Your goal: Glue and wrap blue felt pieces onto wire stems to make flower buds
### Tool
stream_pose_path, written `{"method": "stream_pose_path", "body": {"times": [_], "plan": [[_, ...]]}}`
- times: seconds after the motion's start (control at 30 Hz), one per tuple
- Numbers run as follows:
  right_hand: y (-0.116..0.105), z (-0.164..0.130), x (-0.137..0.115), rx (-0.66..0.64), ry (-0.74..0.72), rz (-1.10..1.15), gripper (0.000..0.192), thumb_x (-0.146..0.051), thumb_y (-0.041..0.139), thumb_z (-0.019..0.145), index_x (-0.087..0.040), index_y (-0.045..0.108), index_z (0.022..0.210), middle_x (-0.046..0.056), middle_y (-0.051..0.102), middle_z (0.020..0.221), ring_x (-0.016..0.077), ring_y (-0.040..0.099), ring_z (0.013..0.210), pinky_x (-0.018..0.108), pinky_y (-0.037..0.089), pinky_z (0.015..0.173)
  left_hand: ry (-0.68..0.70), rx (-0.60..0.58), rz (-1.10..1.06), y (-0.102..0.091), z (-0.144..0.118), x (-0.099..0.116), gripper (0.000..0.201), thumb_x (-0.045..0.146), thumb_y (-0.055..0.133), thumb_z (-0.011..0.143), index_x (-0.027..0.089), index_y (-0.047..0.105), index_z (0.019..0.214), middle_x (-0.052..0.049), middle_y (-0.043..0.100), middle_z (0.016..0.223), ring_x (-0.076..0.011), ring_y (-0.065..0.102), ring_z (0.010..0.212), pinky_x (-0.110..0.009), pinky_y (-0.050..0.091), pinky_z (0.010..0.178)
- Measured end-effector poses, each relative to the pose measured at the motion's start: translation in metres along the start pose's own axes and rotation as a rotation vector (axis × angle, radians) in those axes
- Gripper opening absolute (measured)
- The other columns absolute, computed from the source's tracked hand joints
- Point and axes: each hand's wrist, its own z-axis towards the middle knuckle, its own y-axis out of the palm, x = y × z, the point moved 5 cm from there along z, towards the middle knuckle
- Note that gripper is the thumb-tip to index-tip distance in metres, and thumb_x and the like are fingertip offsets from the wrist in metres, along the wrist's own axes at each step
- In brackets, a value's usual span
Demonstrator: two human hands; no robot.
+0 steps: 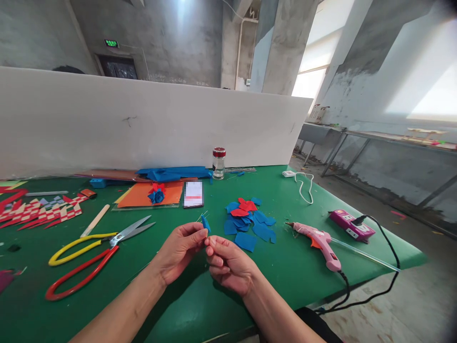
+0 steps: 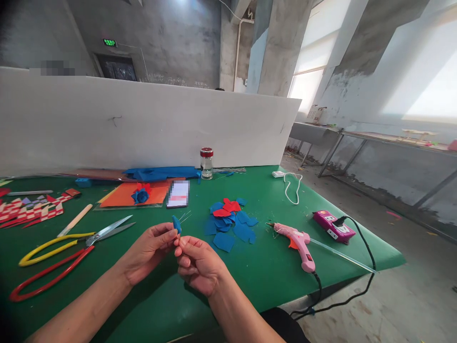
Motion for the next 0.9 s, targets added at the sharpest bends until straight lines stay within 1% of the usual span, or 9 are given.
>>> {"method": "stream_pose_path", "body": {"times": [0.17,0.23,0.3,0.37,0.47,0.63,0.73,0.83,0.9], "plan": [[0.000,0.000,0.000,-0.002,0.002,0.012,0.026,-0.023,0.084,0.070,-0.011,0.064,0.081,-0.005,0.059,0.062,-0.0018,0.036,0.040,0.008,0.021,0.033,0.011,-0.015,-0.029,0.002,-0.001,0.000,0.025,0.028,0.086,0.066,0.014,0.066,0.066,0.000,0.065,0.063,-0.0087,0.058,0.059,-0.019,0.047,0.062],[0.000,0.000,-0.001,0.024,-0.019,-0.046,0.029,-0.027,0.085,0.069,-0.011,0.064,0.082,-0.004,0.061,0.063,-0.0007,0.043,0.042,0.008,0.027,0.035,0.012,-0.015,-0.029,0.004,-0.003,0.001,0.025,0.028,0.086,0.066,0.014,0.065,0.066,0.000,0.063,0.061,-0.0085,0.056,0.057,-0.019,0.046,0.059],[0.000,-0.001,-0.005,0.087,-0.100,-0.170,0.033,-0.032,0.086,0.068,-0.012,0.064,0.082,-0.001,0.066,0.068,0.0026,0.053,0.048,0.010,0.038,0.041,0.013,-0.018,-0.025,0.005,-0.003,0.001,0.026,0.030,0.086,0.066,0.015,0.064,0.065,0.002,0.060,0.058,-0.0089,0.053,0.053,-0.020,0.045,0.054],[-0.001,-0.003,-0.012,0.164,-0.219,-0.306,0.036,-0.036,0.087,0.066,-0.012,0.065,0.082,0.003,0.069,0.073,0.0058,0.059,0.053,0.013,0.044,0.046,0.031,-0.014,-0.023,0.006,-0.003,0.002,0.028,0.031,0.086,0.065,0.015,0.063,0.064,0.003,0.058,0.056,-0.0095,0.052,0.053,-0.021,0.045,0.053],[-0.001,-0.005,-0.018,0.240,-0.318,-0.394,0.038,-0.039,0.087,0.063,-0.012,0.065,0.078,0.003,0.069,0.071,0.0060,0.059,0.052,0.014,0.045,0.045,0.067,0.012,-0.004,0.004,0.000,0.002,0.028,0.032,0.087,0.063,0.014,0.065,0.063,0.002,0.059,0.060,-0.0101,0.054,0.058,-0.022,0.046,0.058],[-0.003,-0.004,-0.018,0.244,-0.301,-0.350,0.040,-0.041,0.088,0.060,-0.012,0.067,0.077,0.001,0.068,0.070,0.0051,0.057,0.052,0.013,0.044,0.046,0.050,0.054,0.040,-0.001,0.004,-0.001,0.034,0.040,0.086,0.064,0.011,0.074,0.077,-0.002,0.063,0.065,-0.0085,0.052,0.060,-0.020,0.044,0.061],[-0.006,-0.004,-0.018,0.241,-0.306,-0.339,0.040,-0.041,0.089,0.060,-0.012,0.067,0.077,0.002,0.069,0.070,0.0048,0.057,0.052,0.013,0.043,0.045,0.056,0.087,0.070,-0.002,0.003,0.000,0.038,0.039,0.088,0.060,0.012,0.075,0.083,-0.002,0.064,0.068,-0.0083,0.051,0.061,-0.020,0.044,0.061],[-0.008,-0.003,-0.017,0.252,-0.297,-0.328,0.040,-0.041,0.089,0.059,-0.012,0.066,0.076,0.002,0.069,0.069,0.0046,0.056,0.051,0.013,0.042,0.044,0.119,0.127,0.118,-0.003,0.002,0.003,0.037,0.036,0.089,0.058,0.016,0.072,0.084,0.001,0.063,0.071,-0.0079,0.050,0.061,-0.020,0.043,0.059],[-0.008,-0.003,-0.017,0.262,-0.300,-0.321,0.041,-0.040,0.089,0.059,-0.013,0.065,0.077,0.002,0.069,0.069,0.0048,0.056,0.051,0.013,0.042,0.044,0.170,0.130,0.164,-0.002,0.001,0.005,0.032,0.036,0.087,0.061,0.017,0.069,0.079,0.003,0.060,0.071,-0.0076,0.049,0.060,-0.020,0.042,0.058]]}}
